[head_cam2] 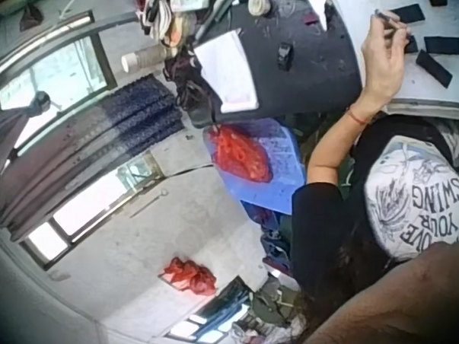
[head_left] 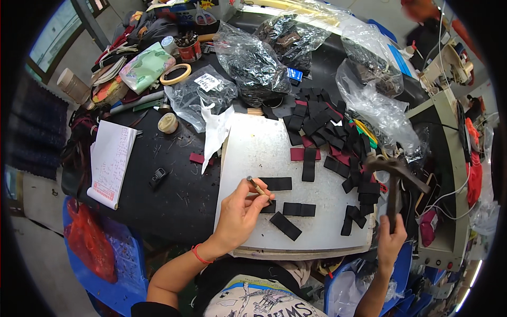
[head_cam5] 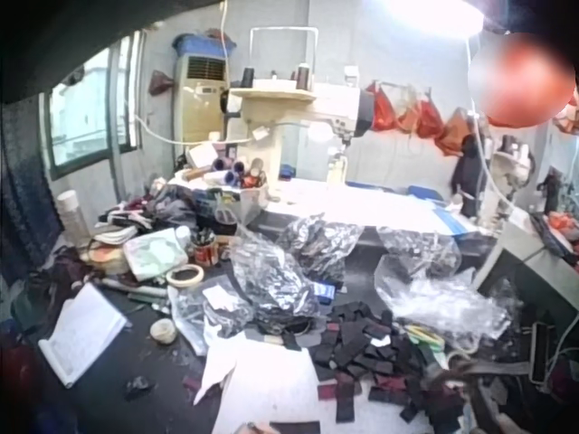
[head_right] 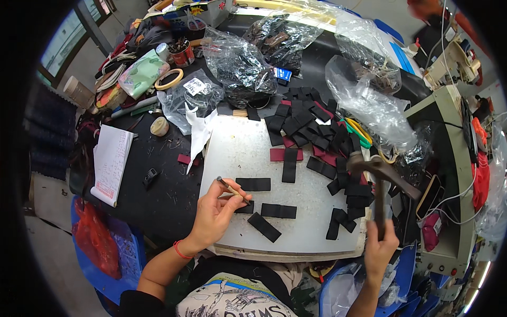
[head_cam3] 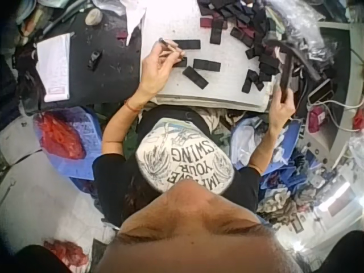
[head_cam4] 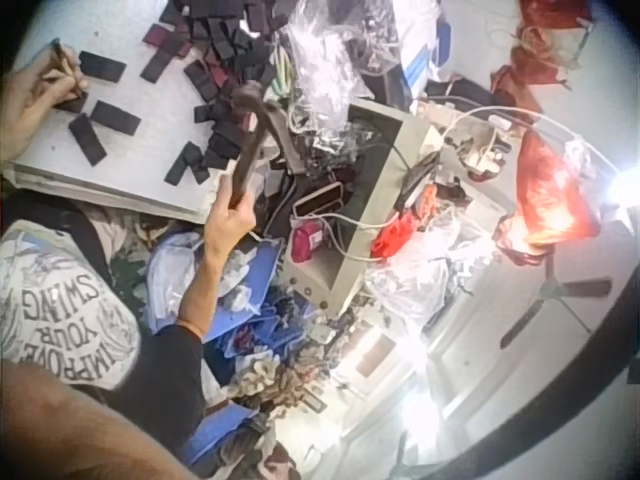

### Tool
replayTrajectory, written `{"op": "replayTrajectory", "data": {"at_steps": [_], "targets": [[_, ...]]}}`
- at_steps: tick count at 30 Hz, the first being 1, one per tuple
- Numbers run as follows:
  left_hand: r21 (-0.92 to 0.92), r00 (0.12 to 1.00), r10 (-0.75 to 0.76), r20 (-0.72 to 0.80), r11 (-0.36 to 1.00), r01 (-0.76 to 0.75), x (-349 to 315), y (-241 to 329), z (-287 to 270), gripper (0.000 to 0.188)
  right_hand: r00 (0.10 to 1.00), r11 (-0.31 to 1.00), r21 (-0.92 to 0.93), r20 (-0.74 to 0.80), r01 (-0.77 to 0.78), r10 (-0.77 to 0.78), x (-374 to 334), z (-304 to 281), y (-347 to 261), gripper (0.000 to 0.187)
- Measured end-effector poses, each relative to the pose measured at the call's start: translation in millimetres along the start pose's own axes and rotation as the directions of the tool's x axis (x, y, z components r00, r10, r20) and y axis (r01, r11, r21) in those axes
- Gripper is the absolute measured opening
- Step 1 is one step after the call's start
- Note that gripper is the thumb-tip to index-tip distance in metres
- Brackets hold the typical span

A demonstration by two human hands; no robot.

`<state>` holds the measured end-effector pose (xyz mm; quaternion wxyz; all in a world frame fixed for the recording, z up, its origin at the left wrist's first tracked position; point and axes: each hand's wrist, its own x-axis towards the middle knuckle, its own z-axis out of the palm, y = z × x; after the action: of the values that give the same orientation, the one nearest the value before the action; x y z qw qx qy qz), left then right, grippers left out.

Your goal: The person sorts maroon and black fabric strips on a cluttered workbench. They use a hammer and a metal punch tool to create holes in the fabric pieces, then organize the finished items into piles.

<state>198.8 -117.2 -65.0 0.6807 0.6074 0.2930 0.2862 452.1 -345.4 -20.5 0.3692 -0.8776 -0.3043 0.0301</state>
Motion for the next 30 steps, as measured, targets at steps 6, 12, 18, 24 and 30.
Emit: {"op": "replayTrajectory", "data": {"at_steps": [6,12,18,24,30], "targets": [[0.246,0.989,0.147,0.014,0.958,-0.146,-4,-7,-1,0.016,0.95,0.971,-0.148,0.28,0.186,-0.139,-20,12,-51,0.021],[0.49,0.921,0.354,0.16,0.782,-0.386,-6,7,7,0.027,0.962,0.97,0.239,0.271,-0.047,-0.021,-20,0,-82,0.015],[0.524,0.942,0.319,0.107,0.787,-0.326,-5,7,3,0.028,0.793,0.831,-0.156,0.434,0.534,-0.428,-4,14,-108,0.031],[0.062,0.996,-0.006,0.088,0.998,0.0,7,1,-10,0.018,0.871,0.916,-0.095,0.359,0.391,-0.335,-18,7,-87,0.025],[0.201,0.984,0.1,0.146,0.971,-0.129,3,5,-13,0.014,0.892,0.945,-0.07,0.359,0.319,-0.274,-23,17,-76,0.024]]}}
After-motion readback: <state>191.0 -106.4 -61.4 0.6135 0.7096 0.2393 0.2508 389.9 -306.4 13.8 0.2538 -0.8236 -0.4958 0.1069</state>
